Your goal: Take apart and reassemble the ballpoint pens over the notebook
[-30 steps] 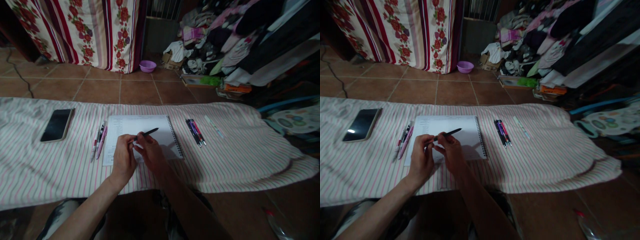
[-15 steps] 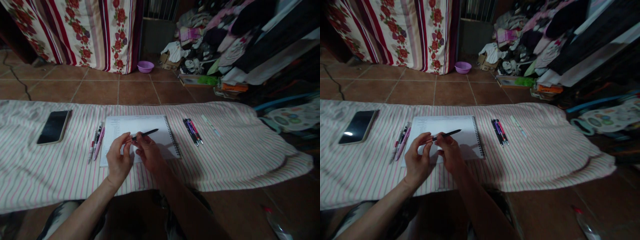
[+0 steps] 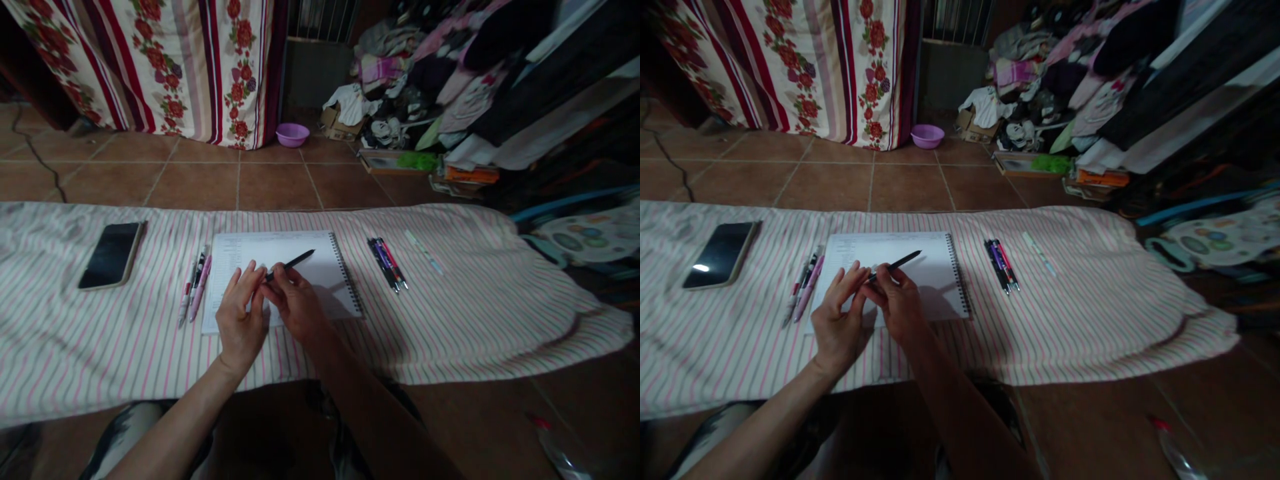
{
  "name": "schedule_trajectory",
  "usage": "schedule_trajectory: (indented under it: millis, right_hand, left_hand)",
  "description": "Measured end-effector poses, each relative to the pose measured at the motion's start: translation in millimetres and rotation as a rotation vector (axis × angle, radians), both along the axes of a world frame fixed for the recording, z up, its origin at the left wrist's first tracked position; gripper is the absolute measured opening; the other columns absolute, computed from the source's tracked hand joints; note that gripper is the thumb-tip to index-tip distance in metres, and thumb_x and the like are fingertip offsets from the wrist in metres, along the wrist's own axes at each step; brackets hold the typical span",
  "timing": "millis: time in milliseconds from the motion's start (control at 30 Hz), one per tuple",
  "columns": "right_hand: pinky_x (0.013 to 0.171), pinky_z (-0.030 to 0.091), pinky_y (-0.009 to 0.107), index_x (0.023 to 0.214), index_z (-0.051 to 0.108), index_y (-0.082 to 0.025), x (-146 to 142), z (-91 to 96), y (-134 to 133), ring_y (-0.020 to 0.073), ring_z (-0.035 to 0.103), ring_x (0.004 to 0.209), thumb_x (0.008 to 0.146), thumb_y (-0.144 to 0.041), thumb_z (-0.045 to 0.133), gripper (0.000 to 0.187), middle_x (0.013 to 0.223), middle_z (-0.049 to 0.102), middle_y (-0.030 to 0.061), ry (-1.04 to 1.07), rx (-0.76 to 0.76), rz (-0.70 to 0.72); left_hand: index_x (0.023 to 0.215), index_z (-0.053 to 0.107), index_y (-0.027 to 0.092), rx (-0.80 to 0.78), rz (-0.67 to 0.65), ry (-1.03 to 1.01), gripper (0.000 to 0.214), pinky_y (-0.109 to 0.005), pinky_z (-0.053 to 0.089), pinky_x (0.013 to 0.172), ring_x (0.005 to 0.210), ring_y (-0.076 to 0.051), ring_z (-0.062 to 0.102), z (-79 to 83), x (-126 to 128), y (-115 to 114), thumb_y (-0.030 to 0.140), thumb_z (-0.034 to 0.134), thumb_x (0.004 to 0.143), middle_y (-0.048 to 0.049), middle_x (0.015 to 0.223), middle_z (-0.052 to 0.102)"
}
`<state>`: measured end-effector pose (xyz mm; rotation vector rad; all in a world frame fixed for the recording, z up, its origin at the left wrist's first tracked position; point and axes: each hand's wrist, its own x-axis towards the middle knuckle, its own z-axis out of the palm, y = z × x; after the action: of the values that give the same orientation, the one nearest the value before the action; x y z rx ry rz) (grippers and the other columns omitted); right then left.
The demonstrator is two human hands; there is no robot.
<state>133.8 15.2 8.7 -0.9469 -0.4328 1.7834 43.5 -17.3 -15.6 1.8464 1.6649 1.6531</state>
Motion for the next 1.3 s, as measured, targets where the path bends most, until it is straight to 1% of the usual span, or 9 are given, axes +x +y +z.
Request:
schedule_trajectory:
  millis: [100,300,400,533,633,700,800,933,1300]
  right_hand:
    - [0.071,0.051,0.023,0.073,0.06,-0.021,0,-0.9,0,0.0111,0.062,0.072,0.058,-0.03,0.074,0.022,0.072,0.064,-0.0026,0.007,0.014,0.002]
    - [0.07,0.051,0.023,0.068,0.06,-0.018,2,-5.4,5,0.01,0.061,0.066,0.051,-0.028,0.077,0.026,0.069,0.062,-0.0035,0.02,-0.013,-0.065]
    - [0.07,0.05,0.022,0.072,0.061,-0.018,3,-2.0,3,0.0092,0.061,0.065,0.057,-0.029,0.074,0.023,0.069,0.062,-0.0033,-0.013,0.032,0.013]
    - [0.071,0.049,0.021,0.073,0.064,-0.019,0,2.8,-4,0.0088,0.06,0.069,0.062,-0.029,0.071,0.016,0.073,0.062,-0.0027,-0.025,0.08,0.145]
    - [0.071,0.049,0.019,0.072,0.066,-0.018,-3,1.2,-5,0.0086,0.06,0.073,0.062,-0.028,0.071,0.014,0.077,0.063,-0.0015,-0.002,0.087,0.214]
    - [0.066,0.049,0.017,0.074,0.067,-0.018,-4,-2.6,-3,0.0081,0.061,0.071,0.063,-0.028,0.071,0.016,0.077,0.065,-0.0005,-0.004,0.064,0.3]
    - [0.062,0.05,0.016,0.076,0.068,-0.019,-6,-8.3,-3,0.0081,0.061,0.066,0.06,-0.028,0.074,0.019,0.072,0.065,-0.0018,0.004,0.043,0.37]
    - [0.062,0.051,0.017,0.079,0.068,-0.022,-11,-8.8,-7,0.0089,0.061,0.071,0.058,-0.025,0.076,0.023,0.078,0.064,-0.0039,-0.012,0.064,0.372]
    - [0.065,0.052,0.016,0.082,0.064,-0.02,-17,-5.3,-10,0.0099,0.058,0.081,0.068,-0.035,0.068,0.021,0.083,0.059,-0.0009,-0.056,0.089,0.376]
  left_hand:
    - [0.12,0.051,0.022,-0.039,-0.066,0.012,0.038,-0.045,0.03,0.104,0.12,-0.02,0.045,-1.2,2,0,0.012,0.043,0.084,-0.0065,0.123,0.057]
    - [0.134,0.032,0.019,-0.12,-0.227,-0.036,0.051,-0.049,0.028,0.103,0.134,-0.025,0.016,5.2,3,-4,0.017,0.042,0.084,-0.0124,0.147,0.019]
    - [0.129,0.04,0.021,-0.212,-0.303,-0.305,0.047,-0.043,0.033,0.1,0.131,-0.024,0.027,11.2,2,-9,0.022,0.046,0.082,-0.0109,0.144,0.028]
    - [0.104,0.06,0.015,-0.429,-0.117,-0.883,0.029,-0.034,0.035,0.099,0.113,-0.02,0.05,18.8,2,-8,0.023,0.05,0.079,-0.0104,0.118,0.058]
    - [0.089,0.065,0.013,-0.542,-0.118,-1.16,0.021,-0.024,0.045,0.083,0.093,-0.015,0.06,23.4,-3,-2,0.023,0.056,0.074,-0.007,0.098,0.066]
    - [0.085,0.066,0.012,-0.605,-0.181,-1.247,0.019,-0.016,0.047,0.062,0.072,-0.01,0.061,26.5,-9,3,0.024,0.058,0.072,-0.0047,0.084,0.067]
    - [0.081,0.066,0.011,-0.722,-0.22,-1.297,0.02,-0.012,0.036,0.038,0.043,-0.004,0.049,30.9,-16,6,0.027,0.06,0.07,-0.001,0.063,0.063]
    - [0.081,0.066,0.01,-0.72,-0.269,-1.319,0.019,-0.017,0.047,0.051,0.056,-0.01,0.059,33.1,-18,6,0.024,0.063,0.068,-0.0055,0.07,0.066]
    - [0.079,0.063,0.01,-0.671,-0.131,-1.509,0.015,-0.02,0.051,0.059,0.065,-0.013,0.063,28.6,-13,9,0.023,0.057,0.074,-0.0059,0.072,0.066]
